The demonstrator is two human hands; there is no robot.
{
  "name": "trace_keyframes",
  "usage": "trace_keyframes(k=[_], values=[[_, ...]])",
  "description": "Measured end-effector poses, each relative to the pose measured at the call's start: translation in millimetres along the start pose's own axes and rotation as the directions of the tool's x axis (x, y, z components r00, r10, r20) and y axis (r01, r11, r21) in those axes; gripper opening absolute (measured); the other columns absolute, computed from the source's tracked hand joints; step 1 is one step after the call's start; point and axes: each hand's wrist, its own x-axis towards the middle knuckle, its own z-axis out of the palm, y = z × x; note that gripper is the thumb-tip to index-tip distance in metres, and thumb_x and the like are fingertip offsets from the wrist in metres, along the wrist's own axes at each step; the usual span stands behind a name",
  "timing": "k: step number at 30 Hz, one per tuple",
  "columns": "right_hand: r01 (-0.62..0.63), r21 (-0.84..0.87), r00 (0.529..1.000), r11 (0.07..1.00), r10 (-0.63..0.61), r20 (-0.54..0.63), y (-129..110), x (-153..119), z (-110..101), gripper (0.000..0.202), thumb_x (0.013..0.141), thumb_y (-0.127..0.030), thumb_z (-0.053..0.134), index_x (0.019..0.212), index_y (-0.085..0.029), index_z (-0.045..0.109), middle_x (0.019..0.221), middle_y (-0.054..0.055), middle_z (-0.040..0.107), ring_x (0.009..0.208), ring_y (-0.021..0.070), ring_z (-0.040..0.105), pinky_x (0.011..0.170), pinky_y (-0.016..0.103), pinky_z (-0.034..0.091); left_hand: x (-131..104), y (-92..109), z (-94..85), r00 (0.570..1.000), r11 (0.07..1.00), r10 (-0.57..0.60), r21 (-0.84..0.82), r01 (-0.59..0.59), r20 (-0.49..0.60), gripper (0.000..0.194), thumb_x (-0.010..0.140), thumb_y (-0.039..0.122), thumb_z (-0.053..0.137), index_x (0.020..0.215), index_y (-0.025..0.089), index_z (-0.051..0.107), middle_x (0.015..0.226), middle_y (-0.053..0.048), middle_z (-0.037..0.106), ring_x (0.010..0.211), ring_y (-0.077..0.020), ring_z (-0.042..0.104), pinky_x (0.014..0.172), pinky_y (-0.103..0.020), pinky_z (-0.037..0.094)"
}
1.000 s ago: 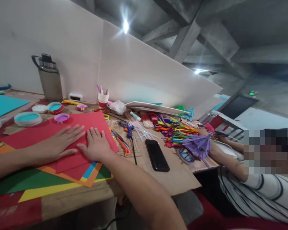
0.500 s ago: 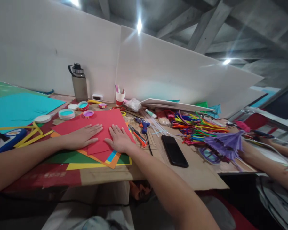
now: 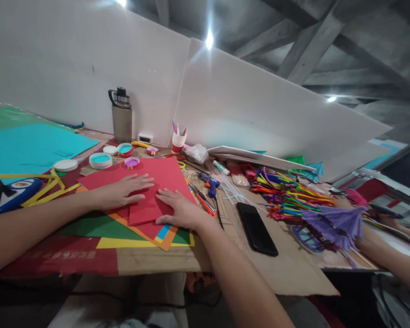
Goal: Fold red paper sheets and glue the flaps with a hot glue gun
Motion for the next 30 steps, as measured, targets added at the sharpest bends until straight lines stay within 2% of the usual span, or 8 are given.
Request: trace_keyframes(k=[4,7,16,24,27,30], values=[[0.024,-0.014,0.998,1.0,-0.025,-0.058,1.6,-2.2,2.9,0.072,0.079,-0.059,0.058,0.14,-0.024,0.041,0.147,0.008,0.038,0.138,0.0225,0.029,0.112,0.04,0.024,-1.9,4.5,-7.3,0.997,0.991,0.068,-0.116,-0.062,0.047,0.05,0.095,0.047,0.031,0.134,0.022,0.049,0.143,-0.005,0.046,0.138,-0.0191,0.031,0.112,-0.034,0.023],[0.039,-0.017,0.997,0.999,-0.041,-0.068,1.4,-2.5,3.3,0.067,0.081,-0.057,0.056,0.138,-0.022,0.045,0.145,0.008,0.042,0.136,0.0213,0.033,0.111,0.039,0.026,-2.8,6.4,-10.5,0.995,0.98,0.087,-0.182,-0.078,0.044,0.05,0.094,0.049,0.033,0.13,0.021,0.053,0.139,-0.005,0.051,0.133,-0.0195,0.039,0.109,-0.032,0.028],[0.065,-0.012,0.994,0.998,-0.066,-0.086,2.3,-4.6,0.1,0.06,0.082,-0.044,0.061,0.137,-0.026,0.046,0.14,0.005,0.048,0.132,0.0209,0.04,0.109,0.039,0.03,-0.2,13.5,-10.6,0.994,0.972,0.105,-0.213,-0.103,0.002,0.048,0.091,0.051,0.04,0.121,0.02,0.061,0.133,-0.006,0.056,0.122,-0.0211,0.049,0.105,-0.032,0.034],[0.087,0.054,0.987,0.995,-0.079,-0.137,0.2,-6.0,-3.3,0.049,0.084,-0.04,0.059,0.131,-0.025,0.053,0.13,0.003,0.058,0.12,0.0195,0.053,0.103,0.035,0.037,2.5,18.4,-5.8,0.998,0.975,0.064,-0.215,-0.061,0.006,0.045,0.091,0.048,0.041,0.117,0.018,0.063,0.124,-0.006,0.062,0.115,-0.0189,0.053,0.102,-0.029,0.036],[0.086,0.022,0.987,0.996,-0.082,-0.138,1.4,-5.1,-2.5,0.037,0.087,-0.035,0.054,0.122,-0.025,0.06,0.125,0.003,0.061,0.116,0.0194,0.055,0.101,0.035,0.039,1.9,19.4,-7.8,0.998,0.974,0.064,-0.218,-0.06,0.013,0.045,0.091,0.048,0.042,0.117,0.017,0.062,0.124,-0.007,0.062,0.115,-0.0198,0.053,0.101,-0.029,0.036],[0.105,-0.047,0.98,0.993,-0.111,-0.167,3.7,-3.7,-0.7,0.027,0.09,-0.031,0.049,0.107,-0.022,0.068,0.114,0.005,0.067,0.107,0.0187,0.058,0.095,0.033,0.041,0.0,18.6,-11.5,0.989,0.965,0.144,-0.225,-0.133,0.03,0.05,0.086,0.053,0.049,0.12,0.018,0.061,0.128,-0.008,0.059,0.119,-0.0232,0.05,0.103,-0.032,0.035]])
